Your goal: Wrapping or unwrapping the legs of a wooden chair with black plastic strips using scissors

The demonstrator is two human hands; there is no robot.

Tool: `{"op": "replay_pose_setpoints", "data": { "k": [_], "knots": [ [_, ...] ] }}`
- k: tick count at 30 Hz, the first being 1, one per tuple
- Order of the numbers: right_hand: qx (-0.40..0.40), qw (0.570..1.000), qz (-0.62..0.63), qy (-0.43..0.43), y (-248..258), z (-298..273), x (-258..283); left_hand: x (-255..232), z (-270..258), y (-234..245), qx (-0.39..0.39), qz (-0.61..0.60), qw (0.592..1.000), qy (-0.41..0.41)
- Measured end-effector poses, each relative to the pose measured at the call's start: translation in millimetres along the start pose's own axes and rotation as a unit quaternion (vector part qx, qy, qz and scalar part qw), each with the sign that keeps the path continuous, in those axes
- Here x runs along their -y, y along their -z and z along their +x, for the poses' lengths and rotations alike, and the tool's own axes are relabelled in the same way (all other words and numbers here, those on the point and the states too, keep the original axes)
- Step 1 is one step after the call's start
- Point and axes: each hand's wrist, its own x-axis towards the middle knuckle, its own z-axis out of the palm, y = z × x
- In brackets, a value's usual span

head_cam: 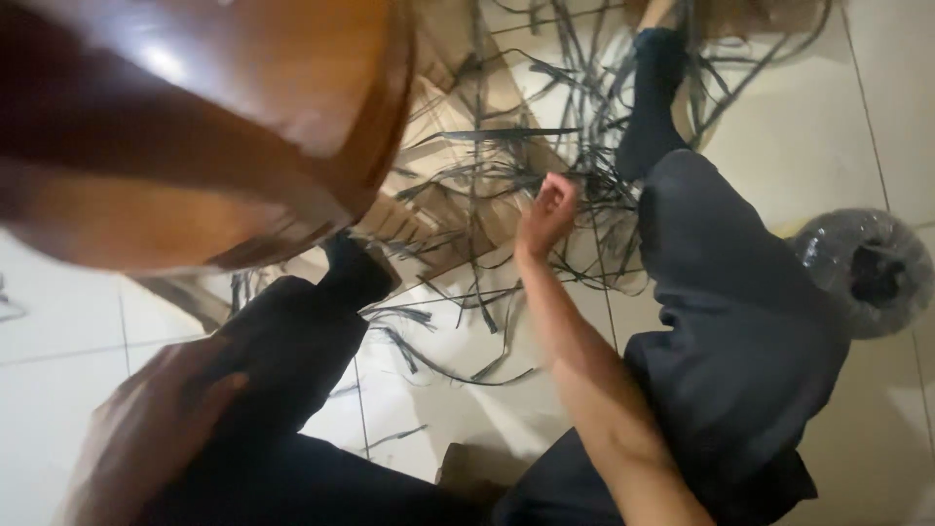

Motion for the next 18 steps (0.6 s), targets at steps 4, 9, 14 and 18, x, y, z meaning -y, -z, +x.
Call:
{"op": "replay_pose_setpoints", "data": {
  "k": [4, 9, 14, 18],
  "knots": [
    [0.155, 0.956, 0.248, 0.023, -6, 15, 68, -9, -10, 1, 0.099, -0.041, 0.992, -0.065],
    [0.253, 0.883, 0.371, -0.135, -16, -1, 121, -18, -11, -12, 0.034, -0.153, 0.966, -0.203],
    [0.378, 0.884, 0.205, -0.183, -51, -10, 69, -26, 38, -74, -0.05, -0.105, 0.92, -0.375],
    [0.443, 0.871, 0.134, -0.166, -72, -11, 46, -49, 97, -107, -0.03, -0.093, 0.937, -0.335]
  ]
}}
